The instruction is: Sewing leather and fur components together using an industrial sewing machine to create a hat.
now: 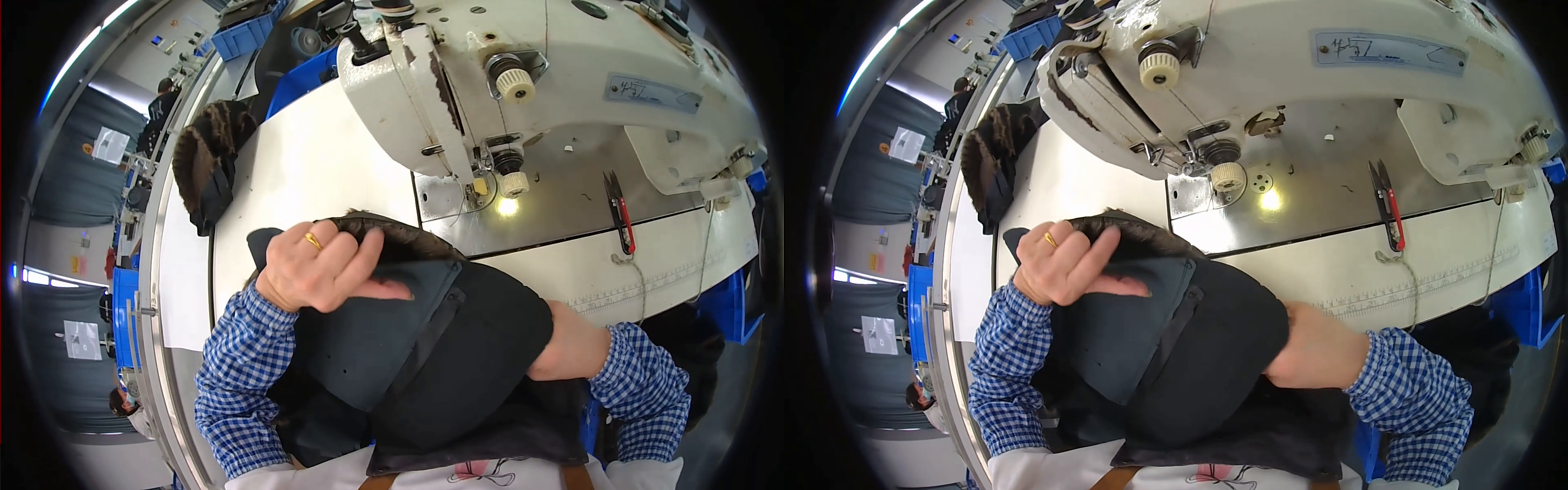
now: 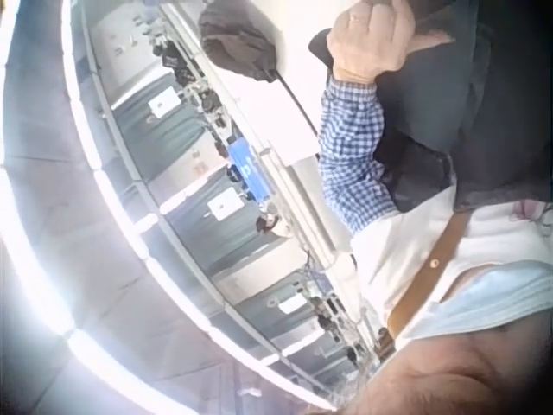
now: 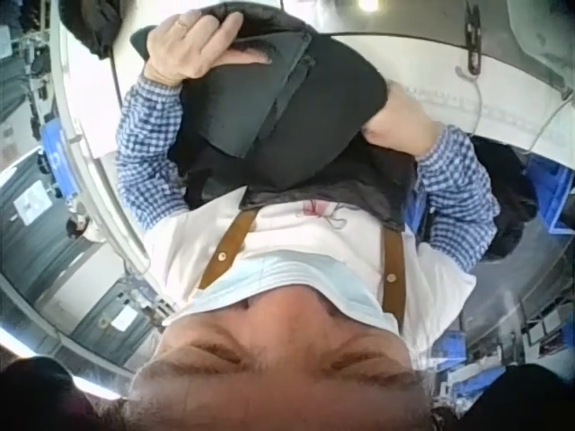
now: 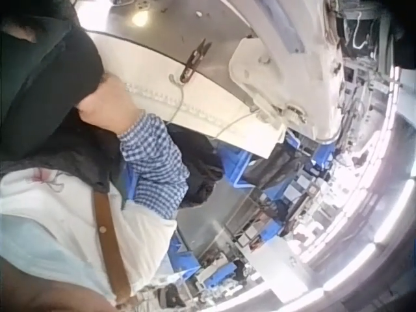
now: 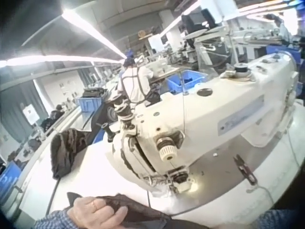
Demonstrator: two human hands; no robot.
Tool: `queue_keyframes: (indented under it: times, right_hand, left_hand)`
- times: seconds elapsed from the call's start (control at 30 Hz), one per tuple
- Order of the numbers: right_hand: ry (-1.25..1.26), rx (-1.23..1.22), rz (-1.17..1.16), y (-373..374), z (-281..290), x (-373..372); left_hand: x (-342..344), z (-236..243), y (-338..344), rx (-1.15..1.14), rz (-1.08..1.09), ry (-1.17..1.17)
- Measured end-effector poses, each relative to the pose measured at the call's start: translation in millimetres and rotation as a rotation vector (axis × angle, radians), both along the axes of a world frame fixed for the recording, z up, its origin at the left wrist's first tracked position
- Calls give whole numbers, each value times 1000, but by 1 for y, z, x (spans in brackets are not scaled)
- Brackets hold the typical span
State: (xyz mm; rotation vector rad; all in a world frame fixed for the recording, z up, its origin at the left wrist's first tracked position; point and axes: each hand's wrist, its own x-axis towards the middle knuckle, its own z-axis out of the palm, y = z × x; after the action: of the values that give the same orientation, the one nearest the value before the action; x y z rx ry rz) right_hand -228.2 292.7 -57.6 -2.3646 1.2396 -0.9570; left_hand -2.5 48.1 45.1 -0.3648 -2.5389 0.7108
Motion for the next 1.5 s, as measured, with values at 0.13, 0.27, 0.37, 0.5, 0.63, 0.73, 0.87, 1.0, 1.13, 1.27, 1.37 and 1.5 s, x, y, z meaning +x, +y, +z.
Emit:
queue_keyframes:
  times: [0.13,0.27,0.37,0.5,0.63,0.73,0.87,1.0,1.13,1.27,1.37,1.5]
  right_hand:
    - [-442,-47,-269,2,-7,-29]
    - [-923,261,-537,-38,33,-12]
    - [-981,721,-327,-58,31,-7]
    - [-650,688,-125,-64,18,8]
    - [-795,471,-132,-58,3,23]
    - [-824,560,-157,-53,10,24]
    - [-889,594,-157,-54,-7,23]
    - [-967,553,-216,-51,-3,25]
    - [-991,453,-321,-52,-1,18]
    - [-958,631,-268,-57,13,0]
    - [-814,756,-231,-58,19,-15]
    - [-948,747,-179,-54,20,-4]
  left_hand:
    - [-6,13,17,112,-256,-238]
    - [-22,20,28,98,-471,-244]
    - [-40,17,28,64,-533,-217]
    - [-55,10,20,46,-482,-274]
    - [-68,6,21,141,-377,-388]
    - [-71,5,14,381,-263,-519]
    - [-74,-3,11,623,-43,-751]
    - [-71,8,14,665,37,-836]
    - [-71,10,13,555,90,-791]
    - [-67,10,12,541,131,-772]
    - [-64,2,6,617,85,-727]
    - [-64,1,5,663,71,-718]
